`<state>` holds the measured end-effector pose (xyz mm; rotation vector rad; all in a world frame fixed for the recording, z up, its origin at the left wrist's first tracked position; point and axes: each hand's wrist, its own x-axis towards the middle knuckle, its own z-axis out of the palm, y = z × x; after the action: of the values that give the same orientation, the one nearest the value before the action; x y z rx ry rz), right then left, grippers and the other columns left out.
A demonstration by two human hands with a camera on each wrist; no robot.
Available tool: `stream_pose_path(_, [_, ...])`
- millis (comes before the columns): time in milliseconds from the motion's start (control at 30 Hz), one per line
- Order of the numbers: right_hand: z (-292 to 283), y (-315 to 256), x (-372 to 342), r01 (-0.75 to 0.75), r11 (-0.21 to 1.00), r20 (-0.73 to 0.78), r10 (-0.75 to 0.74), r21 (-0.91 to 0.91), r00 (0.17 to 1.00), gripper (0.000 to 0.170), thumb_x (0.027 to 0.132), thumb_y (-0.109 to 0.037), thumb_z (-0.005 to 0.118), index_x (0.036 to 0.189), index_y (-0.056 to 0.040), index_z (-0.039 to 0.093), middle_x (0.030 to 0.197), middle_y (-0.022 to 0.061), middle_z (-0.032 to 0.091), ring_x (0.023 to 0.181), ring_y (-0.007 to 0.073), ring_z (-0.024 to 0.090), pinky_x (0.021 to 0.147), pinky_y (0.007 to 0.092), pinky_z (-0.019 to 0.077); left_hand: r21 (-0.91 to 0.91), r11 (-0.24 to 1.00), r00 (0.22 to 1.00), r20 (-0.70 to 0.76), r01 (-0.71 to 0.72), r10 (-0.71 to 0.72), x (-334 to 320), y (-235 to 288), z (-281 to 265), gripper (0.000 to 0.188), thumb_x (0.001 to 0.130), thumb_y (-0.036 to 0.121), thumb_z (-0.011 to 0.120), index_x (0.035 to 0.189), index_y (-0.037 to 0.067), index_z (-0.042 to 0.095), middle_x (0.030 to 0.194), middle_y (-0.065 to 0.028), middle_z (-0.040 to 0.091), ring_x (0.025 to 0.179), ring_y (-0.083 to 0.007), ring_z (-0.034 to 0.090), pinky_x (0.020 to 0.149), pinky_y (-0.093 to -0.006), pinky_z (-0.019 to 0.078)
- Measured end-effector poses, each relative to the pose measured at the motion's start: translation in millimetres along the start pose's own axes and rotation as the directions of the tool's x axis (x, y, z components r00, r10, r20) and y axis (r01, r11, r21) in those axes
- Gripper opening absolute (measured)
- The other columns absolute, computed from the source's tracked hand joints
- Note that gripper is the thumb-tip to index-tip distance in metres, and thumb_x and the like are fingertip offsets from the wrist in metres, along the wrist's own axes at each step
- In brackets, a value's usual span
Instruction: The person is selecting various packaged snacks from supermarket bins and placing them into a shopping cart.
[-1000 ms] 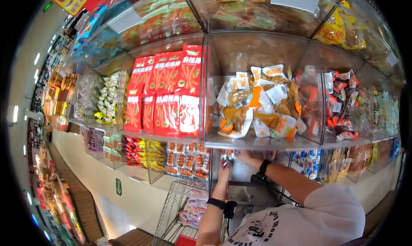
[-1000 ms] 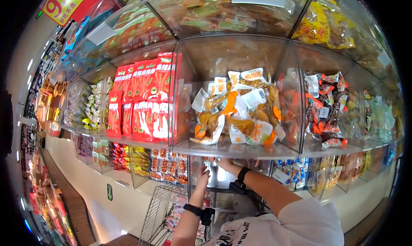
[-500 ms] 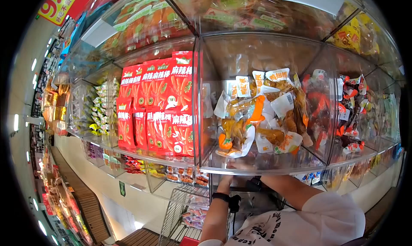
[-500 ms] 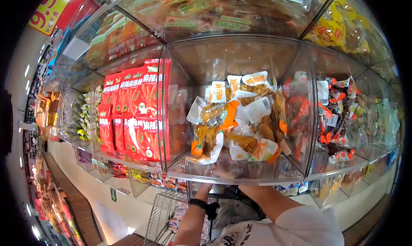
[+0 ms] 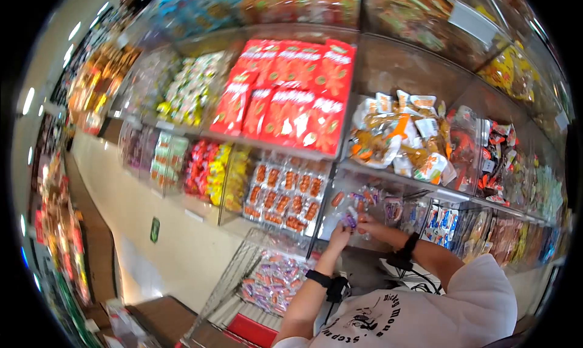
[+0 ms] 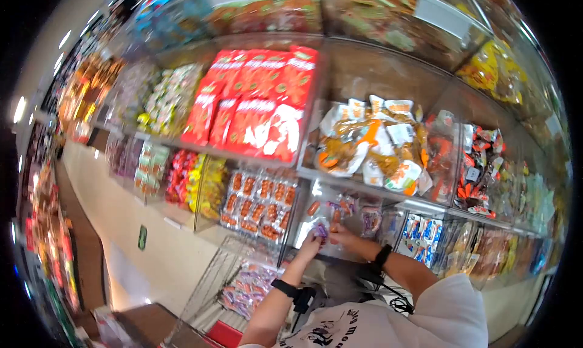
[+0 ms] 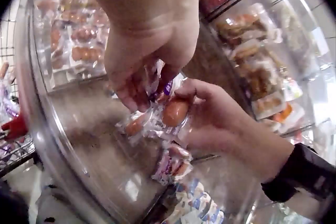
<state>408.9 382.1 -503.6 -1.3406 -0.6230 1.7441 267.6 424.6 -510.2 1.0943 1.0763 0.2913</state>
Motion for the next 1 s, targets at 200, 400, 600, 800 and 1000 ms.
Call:
stream_pose_path(200, [97.0, -51.9, -86.8, -0.095, 0.956, 0.218, 0.159, -0.277, 0.963, 0.024, 0.076, -0.018, 0.048, 0.093, -0.0075, 0.035, 0.063, -0.0014, 0.041, 0.053, 0.005, 0.038, 0.047, 0.0184, 0.0323, 0.42, 0.894, 0.985, -0.007, -0.155, 0.174, -152.9, 36.5, -42.4, 0.024, 0.078, 0.023, 0.039, 0.079, 0.0, 0.046, 0.068, -0.0175, 0.051, 0.064, -0.0285, 0.051, 0.059, -0.0311, 0.0399])
stream_pose_path(400, [211.6, 16.7, -97.8, -0.025, 0.865, 0.545, 0.338, -0.5, 0.767, 0.034, 0.076, -0.021, 0.048, 0.1, -0.0051, 0.03, 0.067, 0.0004, 0.04, 0.058, 0.0062, 0.039, 0.049, 0.0201, 0.0334, 0.011, 0.999, 0.982, -0.185, -0.048, 0.049, -276.6, -55.6, -94.2, 0.028, 0.08, 0.023, 0.037, 0.077, -0.002, 0.049, 0.065, -0.0105, 0.054, 0.058, -0.0181, 0.053, 0.055, -0.0271, 0.0412])
stream_pose_path(600, [298.4, 115.1, -89.6, 0.127, 0.652, 0.523, 0.46, -0.748, 0.718, 0.051, 0.074, -0.014, 0.048, 0.112, 0.0023, 0.019, 0.101, 0.0134, 0.044, 0.086, 0.0164, 0.046, 0.07, 0.0248, 0.0386, -0.075, 0.995, 0.936, -0.343, 0.058, -0.08, -343.2, -143.8, -115.6, 0.03, 0.08, 0.025, 0.038, 0.078, -0.003, 0.049, 0.064, -0.0093, 0.054, 0.057, -0.0156, 0.053, 0.053, -0.0259, 0.0409])
stream_pose_path(800, [342.0, 212.4, -80.0, -0.182, 0.872, 0.618, 0.455, -0.454, 0.641, 0.058, 0.072, -0.025, 0.05, 0.111, 0.0051, 0.02, 0.093, 0.0157, 0.046, 0.078, 0.0186, 0.048, 0.063, 0.0275, 0.0399, -0.093, 0.95, 0.82, -0.484, 0.299, -0.305, -390.9, -153.8, -146.4, 0.032, 0.079, 0.026, 0.039, 0.082, -0.005, 0.047, 0.063, -0.0073, 0.052, 0.053, -0.0127, 0.05, 0.05, -0.0227, 0.0406])
stream_pose_path(1000, [339.0, 255.4, -67.7, 0.303, 0.624, 0.598, 0.336, -0.72, 0.728, 0.072, 0.071, -0.037, 0.047, 0.115, 0.0063, 0.01, 0.082, 0.0201, 0.05, 0.074, 0.021, 0.052, 0.06, 0.0312, 0.041, -0.354, 0.895, 0.717, -0.546, 0.27, -0.432, -411.2, -250.7, -172.6, 0.046, 0.079, 0.02, 0.038, 0.116, 0.0, 0.021, 0.061, -0.0065, 0.051, 0.048, -0.0113, 0.047, 0.044, -0.0204, 0.0389])
